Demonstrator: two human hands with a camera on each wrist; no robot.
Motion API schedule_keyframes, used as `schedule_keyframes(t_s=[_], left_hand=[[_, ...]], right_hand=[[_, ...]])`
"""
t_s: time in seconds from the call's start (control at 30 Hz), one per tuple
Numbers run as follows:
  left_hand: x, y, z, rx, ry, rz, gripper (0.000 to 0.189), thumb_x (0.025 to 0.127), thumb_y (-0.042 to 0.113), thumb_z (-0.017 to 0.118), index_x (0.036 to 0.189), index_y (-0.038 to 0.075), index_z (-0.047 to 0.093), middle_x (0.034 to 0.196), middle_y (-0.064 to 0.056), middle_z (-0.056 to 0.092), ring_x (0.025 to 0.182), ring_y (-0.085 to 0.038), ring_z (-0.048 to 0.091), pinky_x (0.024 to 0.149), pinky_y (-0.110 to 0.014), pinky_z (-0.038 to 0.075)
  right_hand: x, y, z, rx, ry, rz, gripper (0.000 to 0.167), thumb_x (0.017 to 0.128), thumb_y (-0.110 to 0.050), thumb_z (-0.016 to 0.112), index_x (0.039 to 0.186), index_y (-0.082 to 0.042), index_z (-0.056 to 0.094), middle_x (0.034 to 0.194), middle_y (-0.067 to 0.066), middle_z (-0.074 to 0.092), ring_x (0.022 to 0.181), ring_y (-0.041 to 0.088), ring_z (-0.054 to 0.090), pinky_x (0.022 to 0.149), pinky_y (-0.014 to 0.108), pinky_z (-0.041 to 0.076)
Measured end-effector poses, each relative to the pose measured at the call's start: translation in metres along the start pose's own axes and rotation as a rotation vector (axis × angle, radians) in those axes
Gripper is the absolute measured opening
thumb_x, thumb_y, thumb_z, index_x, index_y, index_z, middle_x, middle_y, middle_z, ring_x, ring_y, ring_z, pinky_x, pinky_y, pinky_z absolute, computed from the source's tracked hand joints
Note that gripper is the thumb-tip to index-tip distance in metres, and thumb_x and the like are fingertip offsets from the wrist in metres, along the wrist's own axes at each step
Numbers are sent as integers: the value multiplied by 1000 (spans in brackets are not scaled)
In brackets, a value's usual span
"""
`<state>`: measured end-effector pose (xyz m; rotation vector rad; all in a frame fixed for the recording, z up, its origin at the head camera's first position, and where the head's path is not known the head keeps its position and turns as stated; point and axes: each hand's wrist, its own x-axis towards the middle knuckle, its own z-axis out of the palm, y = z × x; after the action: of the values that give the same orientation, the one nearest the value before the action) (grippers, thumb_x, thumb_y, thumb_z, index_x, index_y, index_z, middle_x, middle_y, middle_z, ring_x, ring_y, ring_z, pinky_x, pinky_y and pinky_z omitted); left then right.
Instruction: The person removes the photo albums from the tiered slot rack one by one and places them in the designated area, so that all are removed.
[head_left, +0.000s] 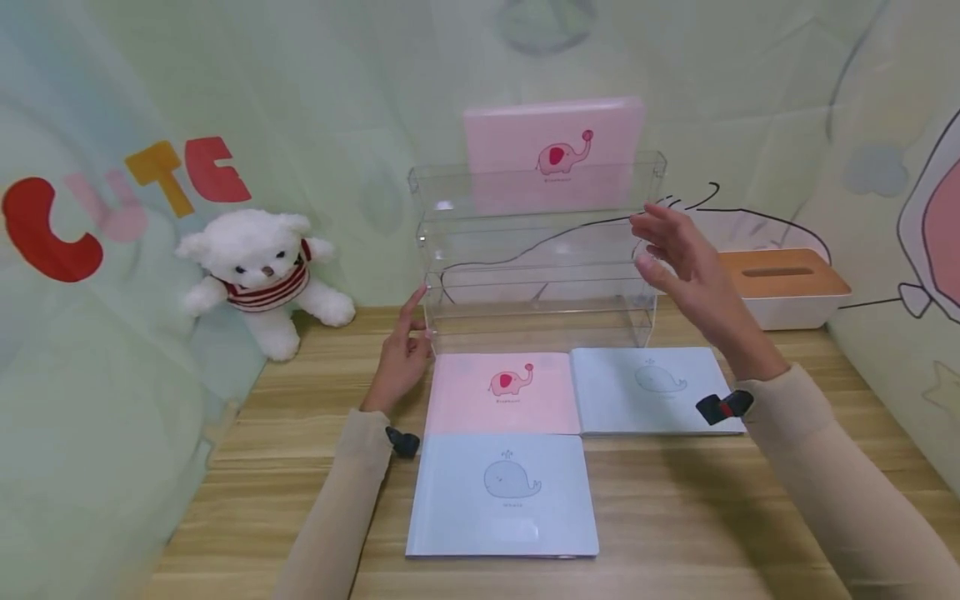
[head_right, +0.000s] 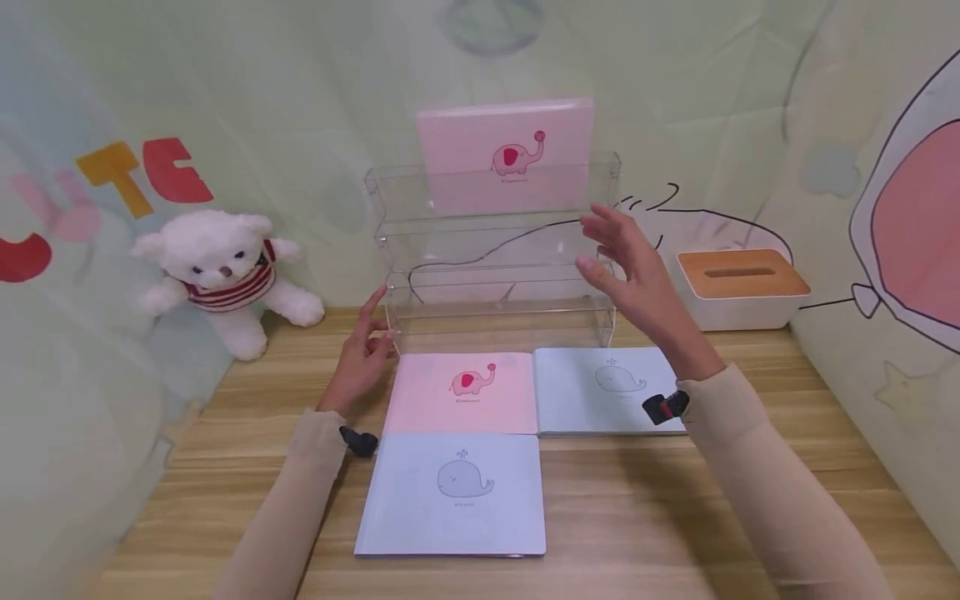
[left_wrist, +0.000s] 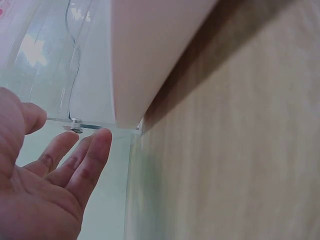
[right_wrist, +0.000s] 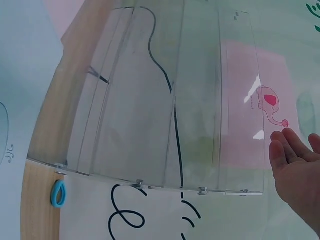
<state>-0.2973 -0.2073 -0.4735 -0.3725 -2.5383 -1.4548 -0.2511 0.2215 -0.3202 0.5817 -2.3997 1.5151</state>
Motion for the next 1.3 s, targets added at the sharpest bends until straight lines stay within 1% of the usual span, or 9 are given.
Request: schedule_keyframes(t_s=[0.1, 0.2, 0.33, 0.4, 0.53, 0.77, 0.93, 1.03, 1.3], left_hand=[[0, -1, 0, 0, -2, -4, 81, 111, 6, 51, 166, 57, 21, 120, -20, 60, 75, -30, 69, 69, -25, 58], [0, -1, 0, -2, -8, -4, 80, 111, 7, 50, 166, 58, 21, 120, -20, 59, 75, -30, 69, 70, -25, 58], [1, -2, 0, 0, -8, -3, 80, 111, 7, 50, 165, 58, 20, 119, -19, 59, 75, -29, 68, 69, -25, 58], [1, -1, 0, 2, -9, -2, 79, 111, 7, 50, 166, 56, 20, 119, -19, 59, 74, -27, 68, 69, -25, 58], [1, -1, -1, 9, -13, -3, 79, 112, 7, 49, 167, 54, 19, 120, -19, 58, 74, -25, 68, 70, -24, 58], [0, 1, 0, 2, -9, -8, 78, 111, 8, 50, 167, 54, 20, 121, -19, 60, 78, -32, 71, 71, -25, 58], [0, 1, -1, 3, -13, -6, 79, 112, 9, 50, 166, 56, 20, 119, -18, 58, 75, -26, 67, 71, -25, 58], [0, 0, -1, 10, -12, 1, 79, 112, 9, 50, 166, 58, 19, 119, -17, 59, 73, -22, 65, 71, -26, 58], [0, -2, -2, 20, -12, -2, 78, 112, 9, 50, 167, 56, 19, 119, -18, 60, 71, -21, 64, 71, -28, 58]], right_hand=[[7, -4, -3, 6, 26, 15, 66, 109, -28, 63, 168, -31, 33, 171, 4, 45, 158, 24, 43, 120, 21, 45], [13, -8, -7, 18, 43, 23, 65, 109, -29, 62, 168, -31, 33, 171, 5, 45, 159, 25, 42, 123, 29, 46], [21, -9, -11, 29, 65, 21, 64, 110, -32, 61, 168, -30, 33, 171, 5, 44, 160, 25, 41, 129, 41, 41], [25, -9, -14, 33, 80, 20, 64, 110, -32, 60, 167, -29, 34, 171, 5, 44, 160, 23, 41, 130, 40, 40], [33, -8, -20, 51, 102, 23, 65, 110, -32, 59, 169, -26, 32, 173, 4, 42, 162, 22, 38, 133, 43, 35], [49, -8, -26, 81, 103, 48, 66, 110, -36, 58, 169, -29, 31, 174, 1, 40, 163, 21, 36, 135, 48, 29], [62, -10, -27, 121, 112, 73, 68, 109, -37, 59, 169, -27, 30, 175, 0, 38, 164, 20, 34, 137, 50, 23], [71, -12, -28, 129, 118, 84, 68, 109, -38, 59, 170, -26, 29, 176, -1, 37, 164, 20, 33, 138, 50, 22], [96, -18, -30, 156, 120, 96, 70, 109, -37, 58, 170, -24, 28, 177, -1, 34, 166, 18, 29, 138, 47, 20]])
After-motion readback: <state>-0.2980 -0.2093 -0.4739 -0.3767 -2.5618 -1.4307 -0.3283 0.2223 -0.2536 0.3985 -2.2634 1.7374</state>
